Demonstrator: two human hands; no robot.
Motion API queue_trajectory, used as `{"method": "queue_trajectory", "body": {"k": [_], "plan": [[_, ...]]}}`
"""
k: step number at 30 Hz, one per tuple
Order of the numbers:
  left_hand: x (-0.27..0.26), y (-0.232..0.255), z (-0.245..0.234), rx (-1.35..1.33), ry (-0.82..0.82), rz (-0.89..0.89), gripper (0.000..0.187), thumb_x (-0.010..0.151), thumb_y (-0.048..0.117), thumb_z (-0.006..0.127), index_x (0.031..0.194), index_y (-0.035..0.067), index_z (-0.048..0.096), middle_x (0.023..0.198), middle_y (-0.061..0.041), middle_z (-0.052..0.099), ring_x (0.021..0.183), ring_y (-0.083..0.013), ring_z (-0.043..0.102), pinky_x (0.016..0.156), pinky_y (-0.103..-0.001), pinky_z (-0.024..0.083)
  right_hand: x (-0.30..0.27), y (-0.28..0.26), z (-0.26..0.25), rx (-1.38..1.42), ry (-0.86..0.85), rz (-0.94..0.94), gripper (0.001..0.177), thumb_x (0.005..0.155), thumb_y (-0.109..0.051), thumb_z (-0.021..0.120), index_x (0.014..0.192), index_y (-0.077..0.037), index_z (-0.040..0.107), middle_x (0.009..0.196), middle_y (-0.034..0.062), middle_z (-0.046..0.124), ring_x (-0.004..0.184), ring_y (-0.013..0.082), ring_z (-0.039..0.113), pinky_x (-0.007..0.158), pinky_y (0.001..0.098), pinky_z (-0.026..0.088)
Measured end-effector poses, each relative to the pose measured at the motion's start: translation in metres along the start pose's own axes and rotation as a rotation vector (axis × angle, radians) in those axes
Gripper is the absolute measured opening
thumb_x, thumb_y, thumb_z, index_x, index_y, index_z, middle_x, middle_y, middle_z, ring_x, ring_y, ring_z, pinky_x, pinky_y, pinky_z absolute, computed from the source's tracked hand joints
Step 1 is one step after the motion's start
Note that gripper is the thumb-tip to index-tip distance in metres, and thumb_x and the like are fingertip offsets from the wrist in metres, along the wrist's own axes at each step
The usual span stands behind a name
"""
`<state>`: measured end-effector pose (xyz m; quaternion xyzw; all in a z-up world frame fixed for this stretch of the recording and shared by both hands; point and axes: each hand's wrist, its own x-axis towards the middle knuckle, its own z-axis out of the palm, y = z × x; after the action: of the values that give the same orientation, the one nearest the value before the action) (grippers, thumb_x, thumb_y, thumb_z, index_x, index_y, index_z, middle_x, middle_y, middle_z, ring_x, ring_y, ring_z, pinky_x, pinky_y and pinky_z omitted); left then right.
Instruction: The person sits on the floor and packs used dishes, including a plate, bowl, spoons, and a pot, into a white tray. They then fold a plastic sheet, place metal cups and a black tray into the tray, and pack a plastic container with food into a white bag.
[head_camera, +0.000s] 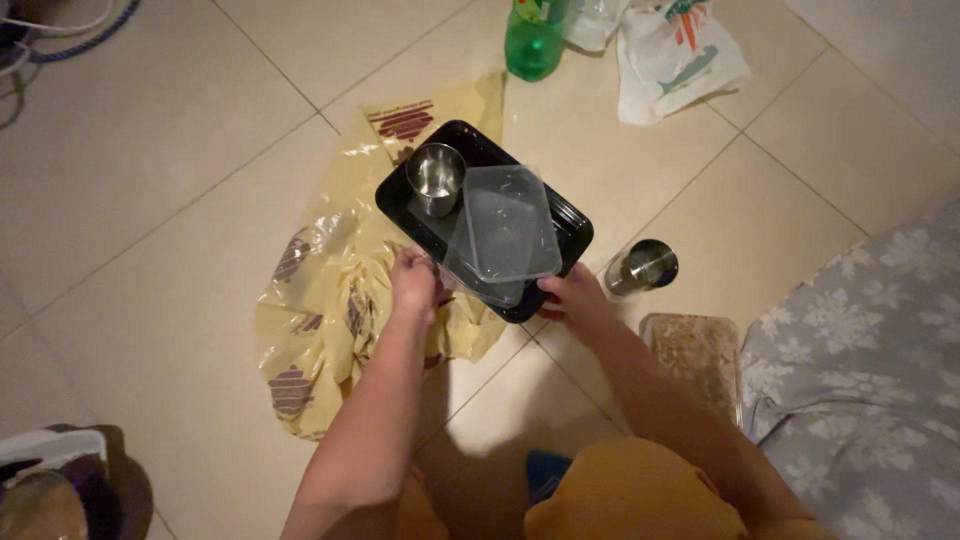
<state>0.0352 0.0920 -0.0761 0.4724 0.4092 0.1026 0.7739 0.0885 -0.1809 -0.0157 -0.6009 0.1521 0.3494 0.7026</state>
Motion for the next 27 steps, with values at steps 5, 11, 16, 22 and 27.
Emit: {"method": "queue_trajectory", "body": {"k": [5,11,16,22,27], "plan": [[-0.027,0.048,-0.008,-0.014,0.017,0.051,0.011,0.097,0.005,0.051,0.106,0.011,0.054,0.077,-0.003,0.056,0.06,-0.0155,0.05,0.051,-0.033,0.044,-0.017,-0.035,0.031,0.035,-0.096,-0.107,0.045,0.084,-0.007,0.061,0.126,-0.005,0.049,0.118,0.0137,0.065,0.095,0.0292,0.072,0.076,0.0495,0.062],[-0.065,0.089,-0.033,-0.201,0.04,0.161,0.015,0.098,0.006,0.05,0.111,0.012,0.05,0.083,-0.002,0.056,0.068,-0.0131,0.054,0.062,-0.033,0.058,-0.032,-0.085,0.082,-0.032,-0.315,-0.153,0.035,0.091,-0.005,0.058,0.12,0.014,0.06,0.099,0.0242,0.065,0.074,0.0341,0.064,0.062,0.0456,0.057],[-0.1,0.127,-0.061,-0.379,0.065,0.245,0.015,0.1,0.004,0.05,0.112,0.011,0.049,0.09,-0.003,0.057,0.074,-0.0133,0.058,0.064,-0.031,0.055,-0.044,-0.113,0.133,0.003,-0.294,-0.074,0.039,0.078,0.005,0.051,0.116,0.008,0.058,0.104,0.0178,0.068,0.088,0.0318,0.073,0.075,0.047,0.064],[-0.153,0.172,-0.106,-0.329,0.183,0.386,0.023,0.099,0.004,0.052,0.121,0.009,0.045,0.101,-0.005,0.059,0.086,-0.0139,0.06,0.075,-0.034,0.063,-0.055,-0.122,0.218,-0.083,-0.33,-0.212,0.056,0.071,0.015,0.048,0.122,-0.006,0.057,0.107,0.0129,0.067,0.098,0.0303,0.07,0.088,0.0452,0.061],[-0.194,0.196,-0.164,-0.385,0.283,0.472,0.029,0.097,0.003,0.052,0.124,0.004,0.042,0.111,-0.008,0.062,0.097,-0.0184,0.066,0.077,-0.036,0.063,-0.076,-0.091,0.286,-0.127,-0.504,-0.163,0.054,0.072,0.016,0.046,0.122,-0.003,0.059,0.107,0.0143,0.066,0.098,0.0316,0.068,0.089,0.0463,0.06]]}}
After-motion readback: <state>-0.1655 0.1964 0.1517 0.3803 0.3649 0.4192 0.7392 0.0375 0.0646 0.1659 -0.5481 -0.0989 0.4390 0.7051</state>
